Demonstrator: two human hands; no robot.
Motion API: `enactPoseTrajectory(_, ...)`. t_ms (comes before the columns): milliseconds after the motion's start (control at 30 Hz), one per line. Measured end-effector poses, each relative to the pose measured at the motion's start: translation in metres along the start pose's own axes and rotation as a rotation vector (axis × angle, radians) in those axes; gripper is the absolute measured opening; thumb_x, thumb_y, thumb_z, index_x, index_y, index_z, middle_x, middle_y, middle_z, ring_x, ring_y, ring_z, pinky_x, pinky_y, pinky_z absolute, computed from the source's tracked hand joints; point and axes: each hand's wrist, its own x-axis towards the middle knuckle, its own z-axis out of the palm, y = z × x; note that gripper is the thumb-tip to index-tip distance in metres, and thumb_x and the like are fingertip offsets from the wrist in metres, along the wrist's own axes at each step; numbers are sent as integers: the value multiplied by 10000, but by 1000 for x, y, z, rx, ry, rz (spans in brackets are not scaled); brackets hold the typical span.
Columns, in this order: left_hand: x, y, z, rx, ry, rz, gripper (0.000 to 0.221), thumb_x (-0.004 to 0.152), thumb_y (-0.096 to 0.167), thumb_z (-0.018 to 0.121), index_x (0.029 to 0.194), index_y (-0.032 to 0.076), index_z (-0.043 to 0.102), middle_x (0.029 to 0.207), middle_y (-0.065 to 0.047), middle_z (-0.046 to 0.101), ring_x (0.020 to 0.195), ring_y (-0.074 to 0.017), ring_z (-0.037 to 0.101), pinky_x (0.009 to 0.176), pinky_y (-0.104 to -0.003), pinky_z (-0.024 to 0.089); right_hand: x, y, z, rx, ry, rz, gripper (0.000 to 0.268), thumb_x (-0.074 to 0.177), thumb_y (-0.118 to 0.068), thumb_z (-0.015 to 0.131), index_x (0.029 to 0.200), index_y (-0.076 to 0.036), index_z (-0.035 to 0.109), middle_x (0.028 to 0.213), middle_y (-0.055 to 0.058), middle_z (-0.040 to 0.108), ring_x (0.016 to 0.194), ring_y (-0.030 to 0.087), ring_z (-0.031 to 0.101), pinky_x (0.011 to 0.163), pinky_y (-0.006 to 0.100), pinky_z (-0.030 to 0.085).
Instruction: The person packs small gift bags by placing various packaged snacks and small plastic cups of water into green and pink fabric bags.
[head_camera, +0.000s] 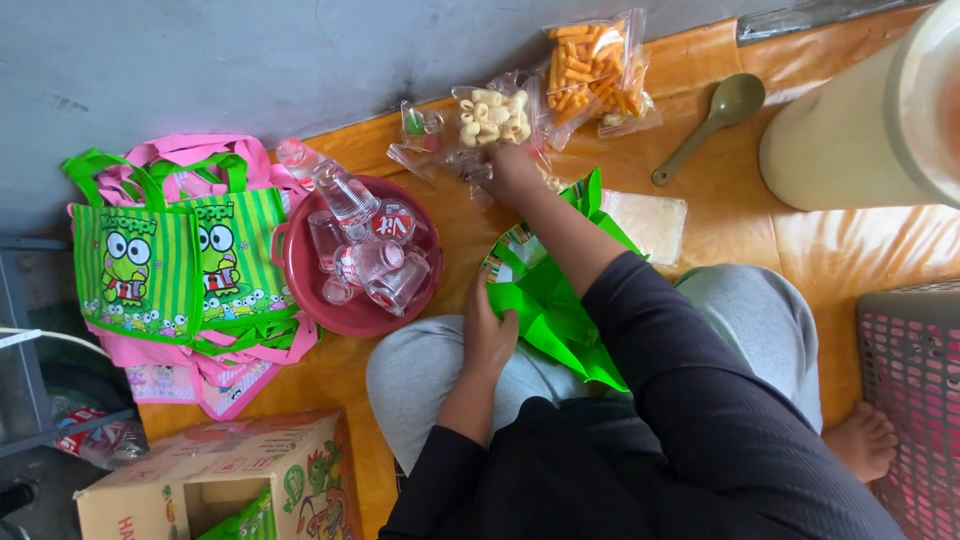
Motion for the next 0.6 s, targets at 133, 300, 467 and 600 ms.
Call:
enactPoseTrajectory(133, 3, -12, 3, -26, -12, -65, 808, 864, 58, 532, 1618, 177, 268, 1609, -204, 311, 1506, -435, 279, 1206, -594, 284, -60, -15, -82, 445, 108, 47, 464, 717, -282, 930, 1098, -184, 685, 921, 3, 632, 786, 175, 692, 718, 326, 560)
enactPoseTrajectory(300, 9, -45, 16, 94, 139, 101, 800, 811, 66, 572, 1575, 196, 373, 1528, -195, 437, 1423, -423, 431, 1168, -563, 371, -176, -43, -195, 803, -442, -133, 221, 791, 19, 791, 1002, -13, 734, 846, 75, 767, 743, 147, 666, 727, 277, 531)
enactPoseTrajectory(467, 6, -41, 16, 89, 166, 151, 808, 798, 58, 569, 1573, 200, 388, 1513, -178, 461, 1408, -422, 451, 1159, -568, 379, -225, -63, -202, 503, -518, -86, 279, 858, -162, 783, 1113, -50, 761, 997, 166, 790, 917, 347, 731, 889, 469, 577)
enactPoseTrajectory(600, 2, -39, 14, 109, 195, 217, 791, 800, 31, 536, 1564, 182, 403, 1488, -181, 483, 1388, -427, 472, 1140, -579, 396, -214, -71, -200, 433, -193, -91, 363, 897, -216, 788, 1170, 14, 720, 1109, 254, 738, 1085, 449, 698, 935, 522, 578)
